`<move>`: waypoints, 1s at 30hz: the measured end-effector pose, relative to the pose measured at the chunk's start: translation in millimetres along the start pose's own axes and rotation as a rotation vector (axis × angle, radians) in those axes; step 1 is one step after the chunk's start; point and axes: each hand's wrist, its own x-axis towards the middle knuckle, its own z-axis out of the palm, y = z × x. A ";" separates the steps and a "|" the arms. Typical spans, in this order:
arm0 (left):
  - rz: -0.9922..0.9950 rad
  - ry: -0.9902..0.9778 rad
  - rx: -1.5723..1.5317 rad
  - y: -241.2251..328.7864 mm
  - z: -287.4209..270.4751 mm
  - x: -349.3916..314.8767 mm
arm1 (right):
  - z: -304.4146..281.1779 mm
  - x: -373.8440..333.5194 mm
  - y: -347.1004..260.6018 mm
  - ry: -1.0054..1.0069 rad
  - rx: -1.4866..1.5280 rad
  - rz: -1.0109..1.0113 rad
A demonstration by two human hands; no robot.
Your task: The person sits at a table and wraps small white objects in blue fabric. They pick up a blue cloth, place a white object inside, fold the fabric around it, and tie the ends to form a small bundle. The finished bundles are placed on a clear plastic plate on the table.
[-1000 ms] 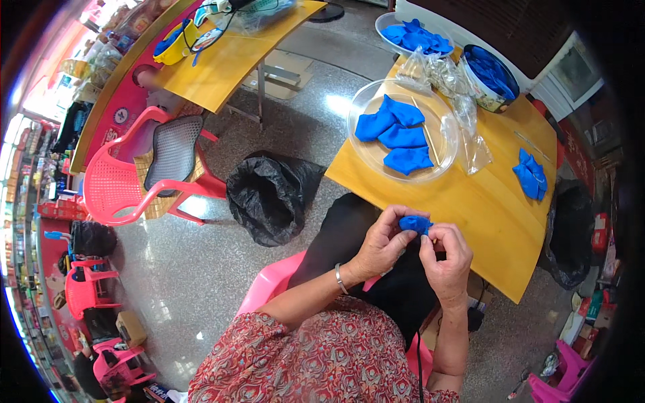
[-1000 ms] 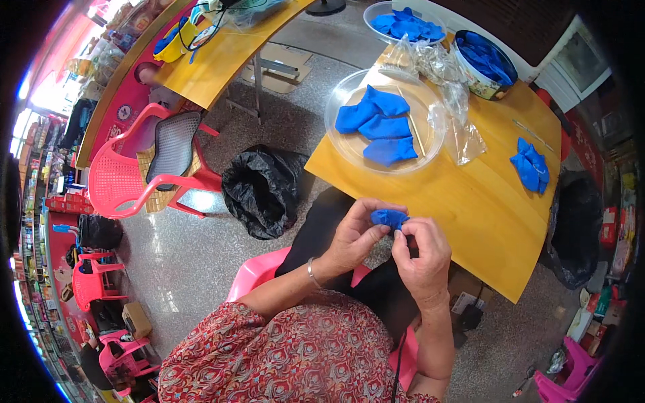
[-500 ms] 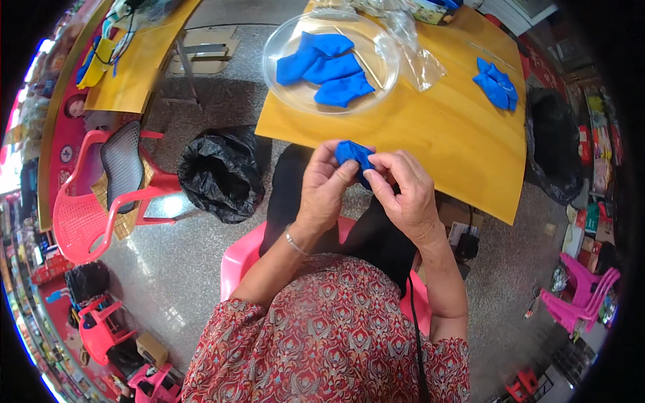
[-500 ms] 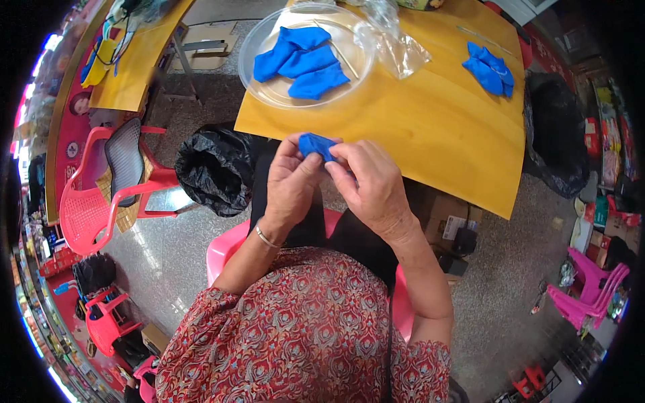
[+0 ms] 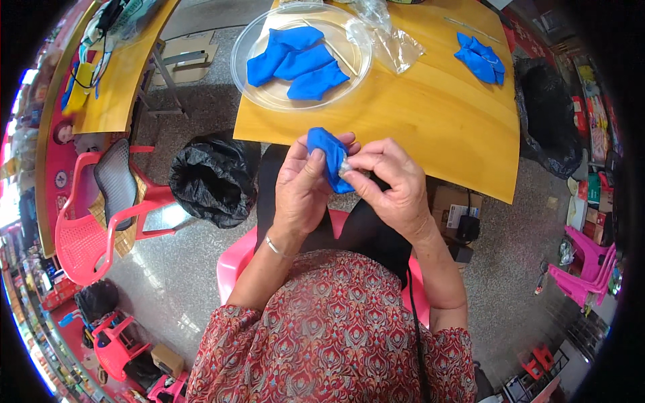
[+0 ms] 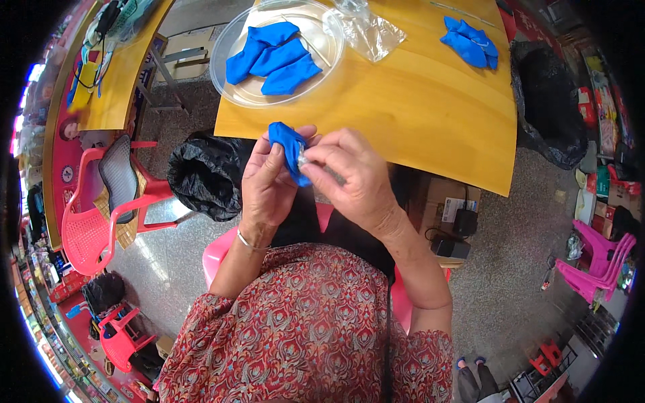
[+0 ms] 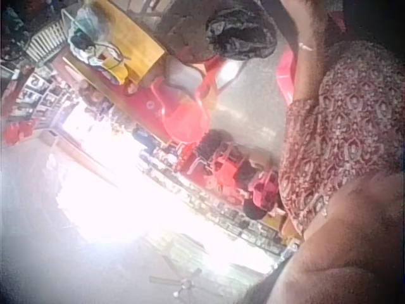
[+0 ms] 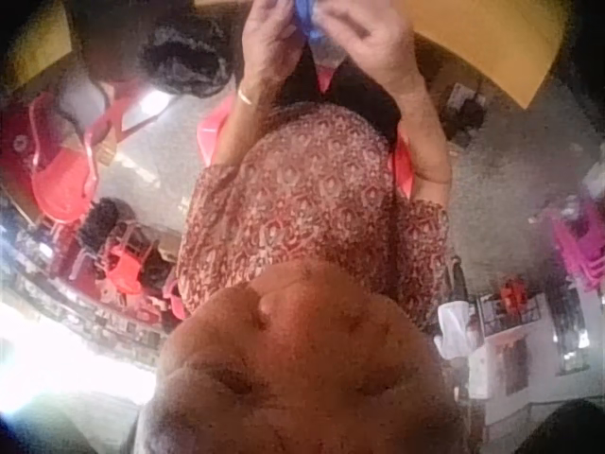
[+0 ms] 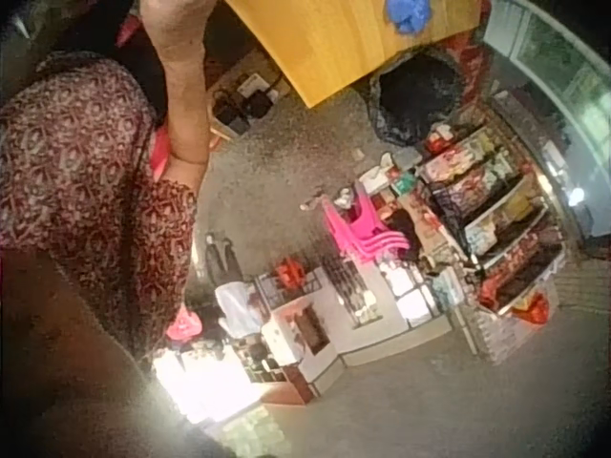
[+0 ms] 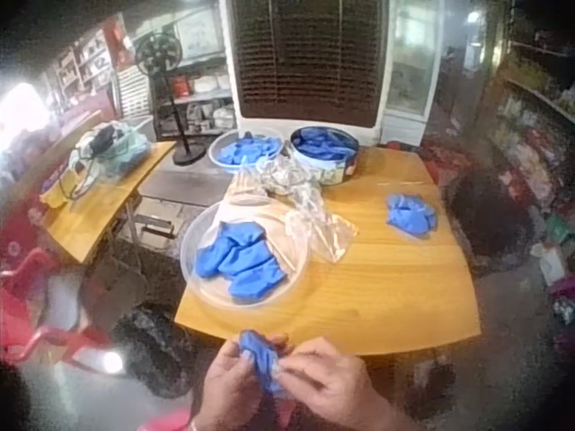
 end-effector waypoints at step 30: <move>0.554 0.249 1.066 -24.4 7.5 -0.8 | -4.7 -4.7 36.3 0.154 0.720 0.542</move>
